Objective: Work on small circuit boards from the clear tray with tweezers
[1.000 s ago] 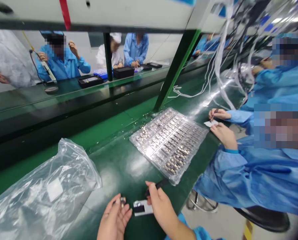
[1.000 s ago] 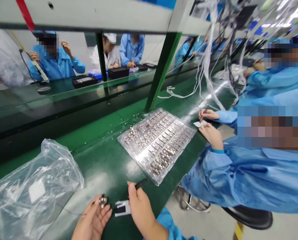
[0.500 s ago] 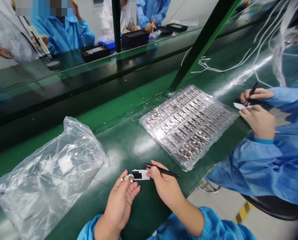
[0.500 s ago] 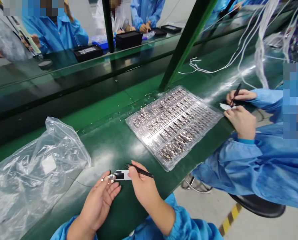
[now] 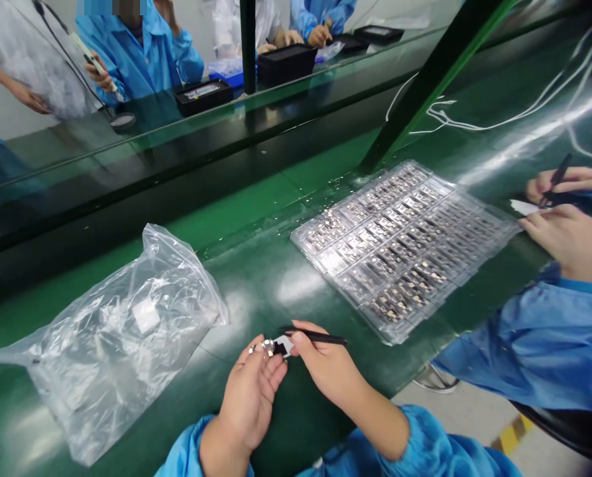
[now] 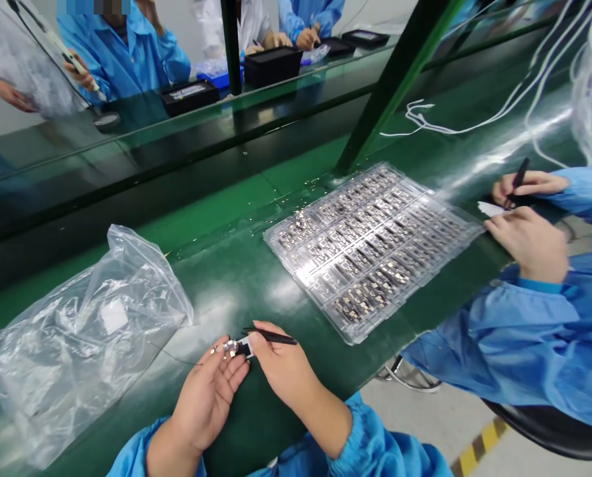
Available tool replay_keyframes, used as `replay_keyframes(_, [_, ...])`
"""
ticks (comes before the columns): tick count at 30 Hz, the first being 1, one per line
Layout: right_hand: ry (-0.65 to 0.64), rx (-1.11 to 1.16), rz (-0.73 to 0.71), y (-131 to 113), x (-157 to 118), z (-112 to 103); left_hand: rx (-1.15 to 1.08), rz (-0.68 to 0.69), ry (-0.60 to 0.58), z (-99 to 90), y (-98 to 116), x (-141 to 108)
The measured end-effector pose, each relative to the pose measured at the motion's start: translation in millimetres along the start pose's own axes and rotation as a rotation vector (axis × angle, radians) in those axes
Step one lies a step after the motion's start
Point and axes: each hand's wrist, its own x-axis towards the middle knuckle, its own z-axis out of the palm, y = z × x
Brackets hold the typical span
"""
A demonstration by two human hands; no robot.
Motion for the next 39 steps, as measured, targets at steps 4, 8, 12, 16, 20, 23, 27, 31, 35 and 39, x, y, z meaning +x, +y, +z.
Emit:
replay_keyframes(4, [0.066,0.118,0.102,-1.0,-12.9,-0.4,-0.029,-0.019,0.036,2.4,-0.7,0.6])
replay_keyframes(8, [0.031,0.051,0.036,5.7,-20.2,-2.5,-0.055,-0.040,0.023,1.9,-0.5,-0.9])
replay_keyframes(12, [0.104,-0.091,-0.059,12.1,-17.6,-2.0,-0.073,-0.063,0.030,0.8,-0.8,-1.1])
replay_keyframes(16, [0.167,-0.186,-0.181,13.5,-15.6,-0.6,-0.075,-0.071,0.017,0.9,-1.4,0.0])
replay_keyframes(20, [0.192,-0.254,-0.243,17.0,-16.5,-1.5,-0.069,-0.080,0.031,1.2,-1.5,0.5])
replay_keyframes(23, [0.194,-0.265,-0.264,19.5,-16.7,-1.5,-0.062,-0.086,0.033,1.5,-0.9,-0.4])
replay_keyframes(27, [0.210,-0.267,-0.311,20.0,-15.2,1.0,-0.058,-0.082,0.036,2.3,0.4,-1.6])
replay_keyframes(31, [0.232,-0.292,-0.289,17.4,-14.0,2.5,-0.058,-0.087,0.044,3.2,1.4,-1.7])
replay_keyframes(35, [0.208,-0.304,-0.213,12.0,-13.9,1.2,-0.059,-0.086,0.051,3.8,1.8,-2.3])
replay_keyframes(39, [0.168,-0.301,-0.147,6.5,-13.1,0.3,-0.053,-0.081,0.053,4.1,1.7,-3.2])
